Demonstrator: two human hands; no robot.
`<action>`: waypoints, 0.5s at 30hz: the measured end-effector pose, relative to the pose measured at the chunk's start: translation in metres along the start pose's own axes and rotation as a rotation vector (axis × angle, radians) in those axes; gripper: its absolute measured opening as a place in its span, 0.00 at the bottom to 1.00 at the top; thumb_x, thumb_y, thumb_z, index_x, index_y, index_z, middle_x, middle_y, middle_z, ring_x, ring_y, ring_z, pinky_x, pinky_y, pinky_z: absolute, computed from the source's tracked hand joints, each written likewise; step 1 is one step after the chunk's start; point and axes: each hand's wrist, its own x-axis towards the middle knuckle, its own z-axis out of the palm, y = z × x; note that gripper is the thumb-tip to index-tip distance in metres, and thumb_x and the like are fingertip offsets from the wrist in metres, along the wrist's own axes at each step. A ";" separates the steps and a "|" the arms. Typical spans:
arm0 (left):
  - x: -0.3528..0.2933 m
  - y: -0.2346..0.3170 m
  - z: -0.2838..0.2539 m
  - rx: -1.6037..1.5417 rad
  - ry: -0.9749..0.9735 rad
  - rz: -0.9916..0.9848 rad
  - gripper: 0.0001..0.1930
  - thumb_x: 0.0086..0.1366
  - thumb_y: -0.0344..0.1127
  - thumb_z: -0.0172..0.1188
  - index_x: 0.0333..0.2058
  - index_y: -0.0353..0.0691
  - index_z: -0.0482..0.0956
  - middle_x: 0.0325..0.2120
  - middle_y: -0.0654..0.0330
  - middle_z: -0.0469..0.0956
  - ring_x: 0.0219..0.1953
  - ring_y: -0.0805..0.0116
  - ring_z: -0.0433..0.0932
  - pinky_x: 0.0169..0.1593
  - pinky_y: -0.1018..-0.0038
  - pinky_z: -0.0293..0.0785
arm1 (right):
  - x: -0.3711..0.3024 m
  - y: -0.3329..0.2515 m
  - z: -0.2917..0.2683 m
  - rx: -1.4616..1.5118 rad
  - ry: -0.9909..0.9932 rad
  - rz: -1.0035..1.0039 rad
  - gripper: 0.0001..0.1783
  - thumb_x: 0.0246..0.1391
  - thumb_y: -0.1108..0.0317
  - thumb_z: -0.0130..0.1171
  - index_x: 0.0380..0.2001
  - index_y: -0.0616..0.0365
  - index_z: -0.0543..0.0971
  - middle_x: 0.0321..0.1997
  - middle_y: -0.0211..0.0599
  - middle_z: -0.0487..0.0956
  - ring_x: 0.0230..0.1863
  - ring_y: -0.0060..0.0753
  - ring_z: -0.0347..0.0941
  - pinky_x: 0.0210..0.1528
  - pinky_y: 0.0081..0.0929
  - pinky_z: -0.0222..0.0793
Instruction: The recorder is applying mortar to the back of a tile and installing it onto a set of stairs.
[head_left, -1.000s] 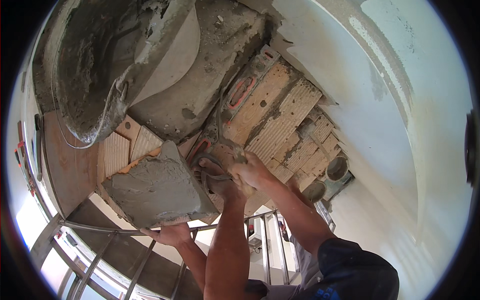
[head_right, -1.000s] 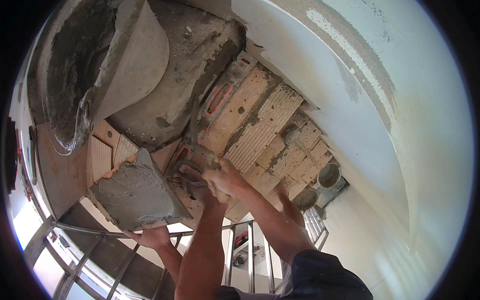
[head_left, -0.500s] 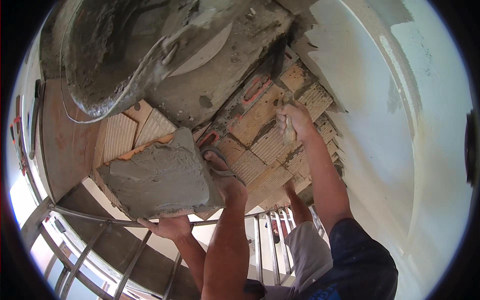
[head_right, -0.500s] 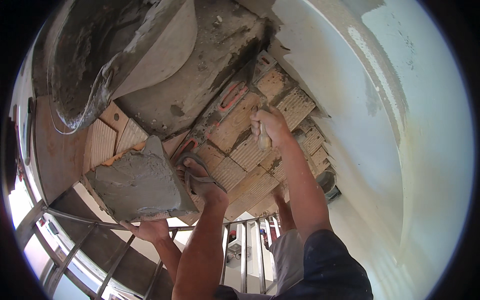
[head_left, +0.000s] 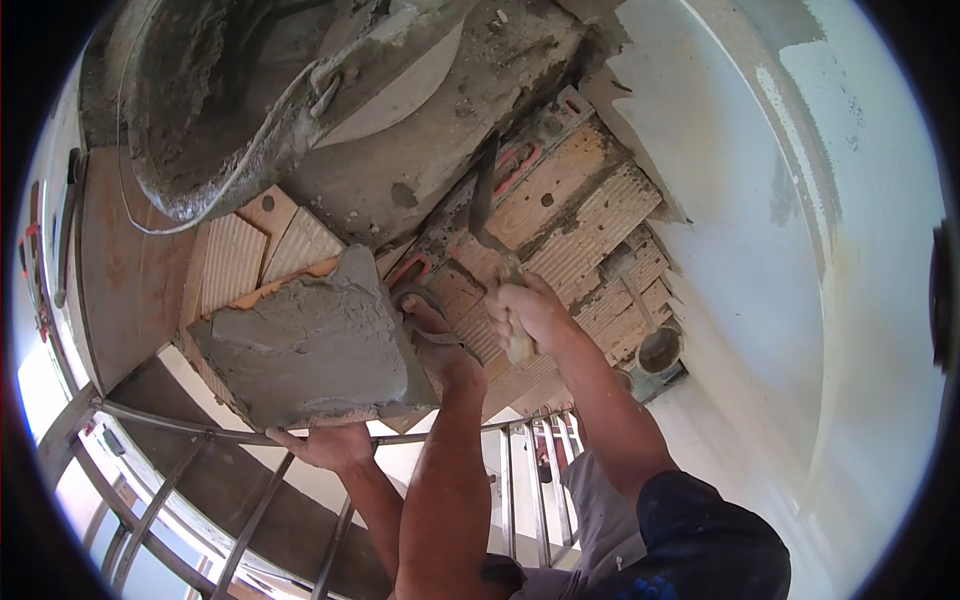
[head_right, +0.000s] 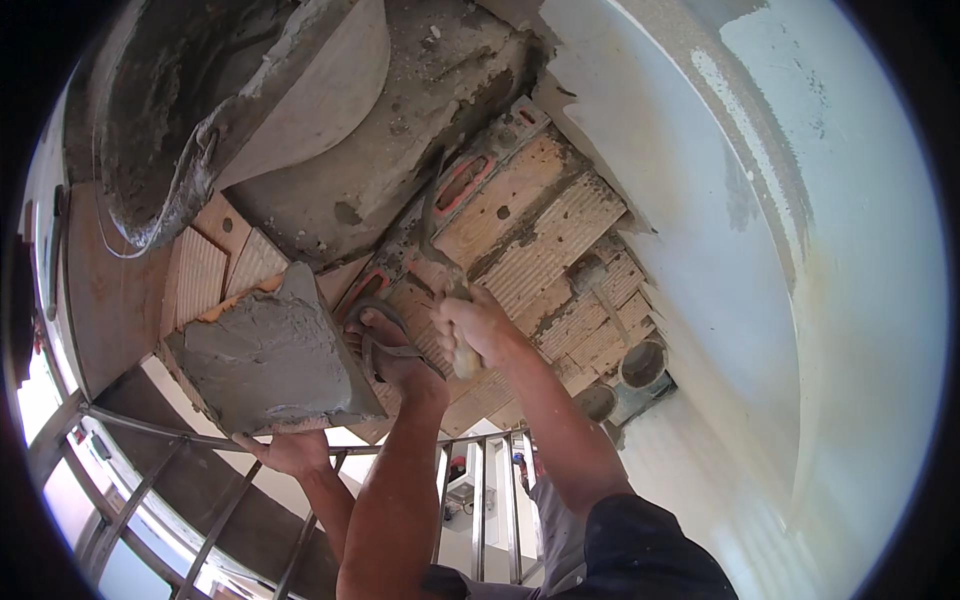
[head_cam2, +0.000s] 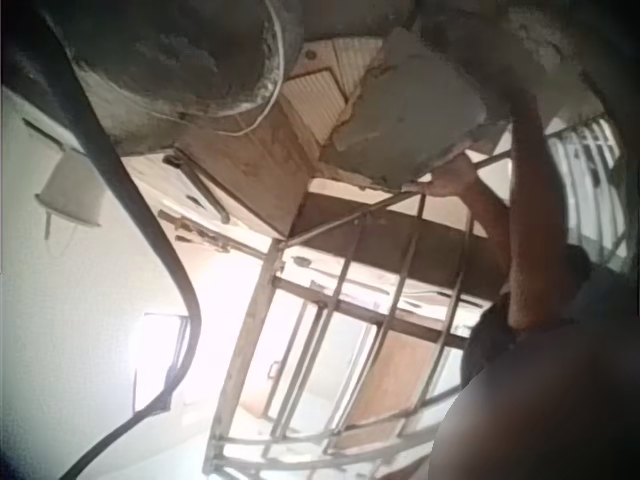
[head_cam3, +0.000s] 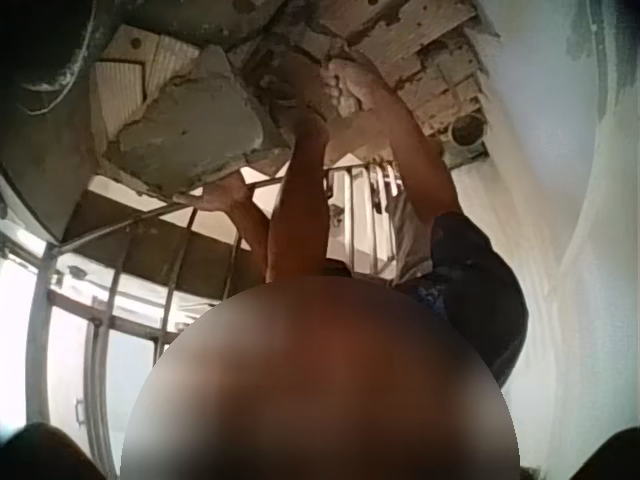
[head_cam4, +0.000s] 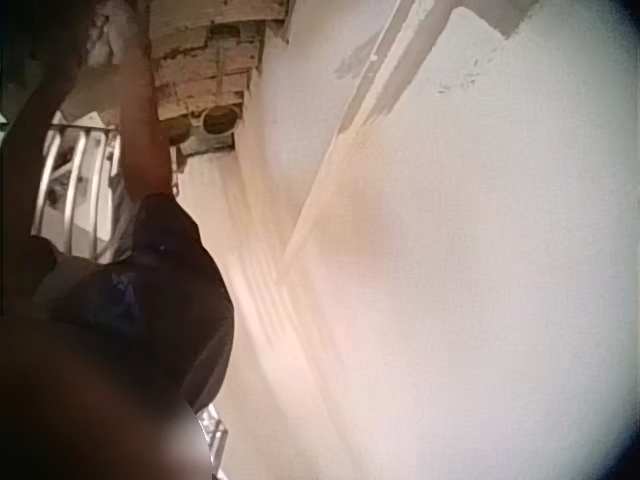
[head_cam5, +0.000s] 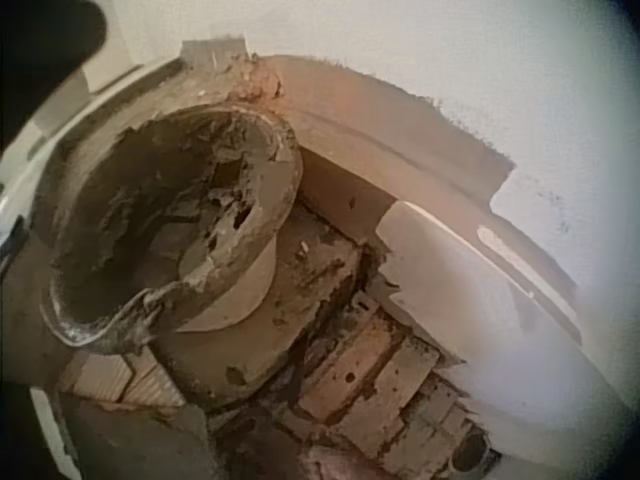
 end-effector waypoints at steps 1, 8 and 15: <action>0.001 -0.001 -0.004 -0.011 -0.035 -0.019 0.48 0.64 0.66 0.60 0.71 0.37 0.57 0.70 0.53 0.60 0.70 0.52 0.60 0.69 0.47 0.60 | -0.006 0.004 -0.004 0.032 -0.056 0.037 0.03 0.55 0.70 0.55 0.31 0.55 0.71 0.21 0.28 0.70 0.19 0.25 0.68 0.18 0.31 0.69; -0.001 0.004 -0.003 -0.030 -0.068 -0.015 0.49 0.64 0.67 0.60 0.71 0.37 0.55 0.71 0.52 0.59 0.71 0.50 0.59 0.70 0.45 0.57 | -0.016 -0.029 0.056 0.516 -0.352 0.010 0.07 0.61 0.66 0.56 0.29 0.51 0.71 0.20 0.23 0.70 0.19 0.21 0.68 0.21 0.28 0.70; 0.001 -0.016 -0.009 -0.042 0.001 0.028 0.49 0.65 0.66 0.59 0.72 0.37 0.53 0.72 0.51 0.56 0.72 0.49 0.56 0.72 0.43 0.53 | -0.052 -0.033 0.129 0.431 -0.140 0.043 0.11 0.66 0.64 0.55 0.27 0.47 0.68 0.20 0.20 0.68 0.19 0.19 0.67 0.25 0.26 0.72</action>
